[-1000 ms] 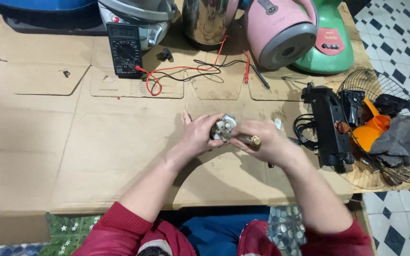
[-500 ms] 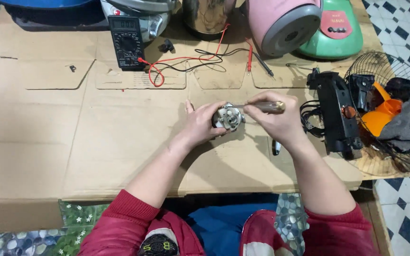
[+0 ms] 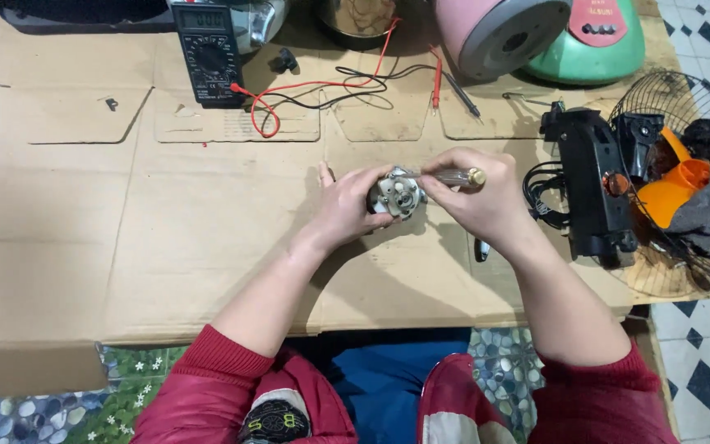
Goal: Repairing and reassembling a small electric motor component using a screwdriver, hammer, and cloth.
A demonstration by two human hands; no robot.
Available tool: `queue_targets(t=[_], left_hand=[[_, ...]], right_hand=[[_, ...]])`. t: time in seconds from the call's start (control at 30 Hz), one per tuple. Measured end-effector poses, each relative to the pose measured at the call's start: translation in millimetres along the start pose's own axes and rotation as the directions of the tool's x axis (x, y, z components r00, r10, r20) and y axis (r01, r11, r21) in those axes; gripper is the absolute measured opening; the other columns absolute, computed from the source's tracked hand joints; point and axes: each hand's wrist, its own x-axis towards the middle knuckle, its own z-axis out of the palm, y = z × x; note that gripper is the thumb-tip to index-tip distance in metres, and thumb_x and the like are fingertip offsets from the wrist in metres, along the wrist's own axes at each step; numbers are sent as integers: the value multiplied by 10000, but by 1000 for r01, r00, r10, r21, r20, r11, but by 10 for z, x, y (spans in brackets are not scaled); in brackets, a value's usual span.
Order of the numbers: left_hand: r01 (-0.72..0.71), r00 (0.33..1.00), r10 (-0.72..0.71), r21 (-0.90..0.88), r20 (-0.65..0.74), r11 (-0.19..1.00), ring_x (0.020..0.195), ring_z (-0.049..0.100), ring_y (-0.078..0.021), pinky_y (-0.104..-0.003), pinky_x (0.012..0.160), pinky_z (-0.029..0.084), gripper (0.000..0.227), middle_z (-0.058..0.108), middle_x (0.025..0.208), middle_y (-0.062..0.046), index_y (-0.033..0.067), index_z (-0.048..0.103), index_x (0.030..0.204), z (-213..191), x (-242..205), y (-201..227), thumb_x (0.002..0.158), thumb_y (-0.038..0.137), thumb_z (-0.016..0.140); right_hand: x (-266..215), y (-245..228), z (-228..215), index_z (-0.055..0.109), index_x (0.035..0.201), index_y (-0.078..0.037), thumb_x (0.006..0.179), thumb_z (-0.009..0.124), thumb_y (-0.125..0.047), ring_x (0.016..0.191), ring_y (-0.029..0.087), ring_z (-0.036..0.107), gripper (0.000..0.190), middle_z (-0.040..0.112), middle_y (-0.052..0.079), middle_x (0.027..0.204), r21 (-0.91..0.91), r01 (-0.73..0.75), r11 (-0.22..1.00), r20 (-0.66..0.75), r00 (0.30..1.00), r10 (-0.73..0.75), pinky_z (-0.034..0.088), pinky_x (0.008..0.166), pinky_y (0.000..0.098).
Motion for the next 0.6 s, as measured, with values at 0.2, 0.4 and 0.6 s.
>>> queue_targets(t=[0.2, 0.4, 0.6], left_hand=[[-8, 1000, 8, 25, -3, 1000, 1331, 584, -247, -847, 1098, -9, 884, 671, 1359, -17, 220, 532, 1454, 23, 11, -19, 663, 333, 910], [-31, 999, 32, 35, -32, 999, 1321, 594, -260, -829, 1108, -18, 897, 687, 1330, -38, 212, 526, 1459, 56, -3, -45, 660, 334, 915], [-43, 999, 44, 13, -28, 999, 1326, 587, -246, -840, 1095, -22, 906, 680, 1348, -26, 208, 527, 1461, 33, -1, -47, 654, 324, 922]], right_hand=[[31, 9, -28, 780, 927, -49, 849, 844, -14, 639, 198, 698, 107, 728, 142, 749, 32, 2, 999, 8, 1000, -3, 520, 536, 272], [40, 16, -37, 788, 939, -56, 863, 829, -13, 688, 271, 723, 97, 747, 134, 778, -4, 36, 999, 51, 998, -35, 551, 585, 314], [91, 23, -63, 790, 949, -72, 881, 850, -21, 720, 258, 729, 104, 750, 110, 801, -22, 85, 996, 26, 996, -85, 554, 633, 314]])
